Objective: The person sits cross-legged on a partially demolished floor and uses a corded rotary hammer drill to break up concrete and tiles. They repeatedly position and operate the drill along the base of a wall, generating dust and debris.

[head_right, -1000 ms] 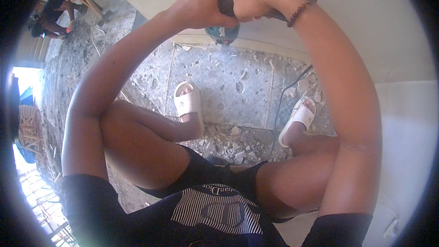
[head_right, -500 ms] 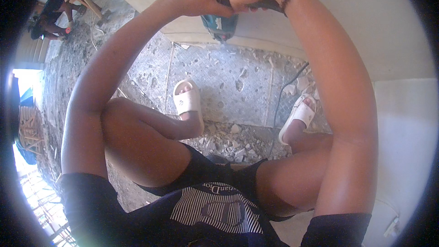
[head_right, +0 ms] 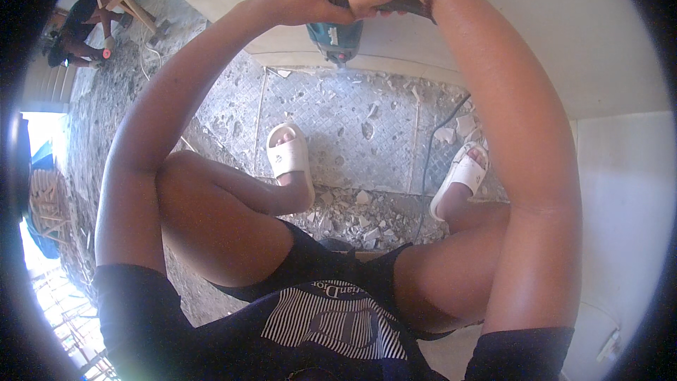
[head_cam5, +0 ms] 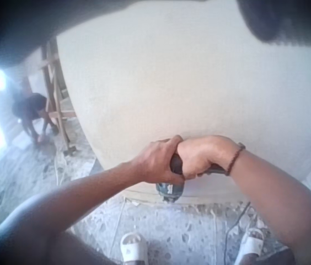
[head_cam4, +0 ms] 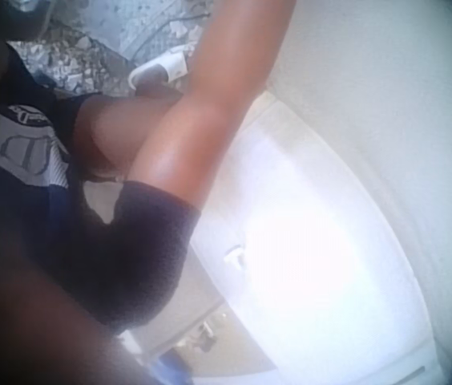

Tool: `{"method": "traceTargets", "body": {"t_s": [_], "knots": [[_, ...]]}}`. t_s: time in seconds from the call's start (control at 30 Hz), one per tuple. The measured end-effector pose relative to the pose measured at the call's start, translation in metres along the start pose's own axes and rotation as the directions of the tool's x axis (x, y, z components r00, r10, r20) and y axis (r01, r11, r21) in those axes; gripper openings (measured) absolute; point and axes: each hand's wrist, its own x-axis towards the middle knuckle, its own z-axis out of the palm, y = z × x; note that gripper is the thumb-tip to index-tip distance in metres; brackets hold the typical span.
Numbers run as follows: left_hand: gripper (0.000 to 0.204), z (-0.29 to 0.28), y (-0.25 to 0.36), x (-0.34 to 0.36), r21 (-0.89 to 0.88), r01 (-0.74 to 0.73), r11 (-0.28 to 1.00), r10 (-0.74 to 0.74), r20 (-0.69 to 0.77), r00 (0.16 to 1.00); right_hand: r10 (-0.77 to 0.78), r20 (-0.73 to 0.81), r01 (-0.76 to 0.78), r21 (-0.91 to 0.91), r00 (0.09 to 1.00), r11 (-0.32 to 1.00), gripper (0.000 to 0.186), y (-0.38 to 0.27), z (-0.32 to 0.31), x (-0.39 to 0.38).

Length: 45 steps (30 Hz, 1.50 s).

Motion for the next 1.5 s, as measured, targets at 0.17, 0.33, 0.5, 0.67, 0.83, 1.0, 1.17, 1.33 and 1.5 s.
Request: {"method": "traceTargets", "body": {"t_s": [0.17, 0.33, 0.5, 0.67, 0.83, 1.0, 1.17, 1.33, 1.5], "knots": [[0.078, 0.005, 0.003, 0.004, 0.001, 0.026, 1.0, -0.026, 0.04, 0.999, -0.001, -0.03, 0.001, 0.005, 1.0, 1.0, 0.038, 0.011, 0.007, -0.002], [0.077, 0.023, 0.004, -0.001, 0.116, -0.043, 0.992, 0.052, -0.078, 0.996, 0.019, 0.01, -0.02, 0.112, 1.0, 0.993, 0.042, 0.016, 0.013, -0.005], [0.077, 0.027, 0.003, 0.001, 0.07, -0.077, 0.995, 0.079, -0.031, 0.996, 0.015, 0.046, -0.019, 0.075, 0.999, 0.997, 0.027, 0.025, 0.02, -0.005], [0.076, 0.026, 0.021, 0.002, 0.054, -0.033, 0.998, 0.028, 0.091, 0.995, -0.084, 0.08, 0.075, 0.116, 0.993, 0.99, 0.028, 0.033, 0.03, -0.014], [0.077, 0.023, 0.033, 0.006, 0.013, -0.125, 0.992, 0.125, -0.05, 0.991, -0.073, -0.006, 0.074, 0.141, 0.997, 0.987, 0.043, 0.038, 0.018, -0.037], [0.074, 0.028, 0.042, 0.022, 0.002, -0.155, 0.988, 0.154, -0.144, 0.978, 0.046, -0.011, -0.046, 0.039, 0.999, 0.998, 0.042, 0.04, -0.001, -0.054], [0.074, 0.042, 0.049, 0.027, -0.02, -0.147, 0.989, 0.143, -0.126, 0.982, -0.025, -0.044, 0.023, -0.048, 0.999, 0.999, 0.029, 0.054, 0.01, -0.053], [0.073, 0.052, 0.06, 0.025, -0.018, -0.134, 0.991, 0.131, -0.105, 0.986, -0.135, -0.106, 0.135, -0.011, 0.985, 0.991, 0.029, 0.075, 0.026, -0.061], [0.067, 0.056, 0.072, 0.019, -0.011, -0.095, 0.995, 0.093, -0.123, 0.988, -0.151, -0.085, 0.146, -0.069, 0.985, 0.987, 0.025, 0.079, 0.033, -0.061]]}}
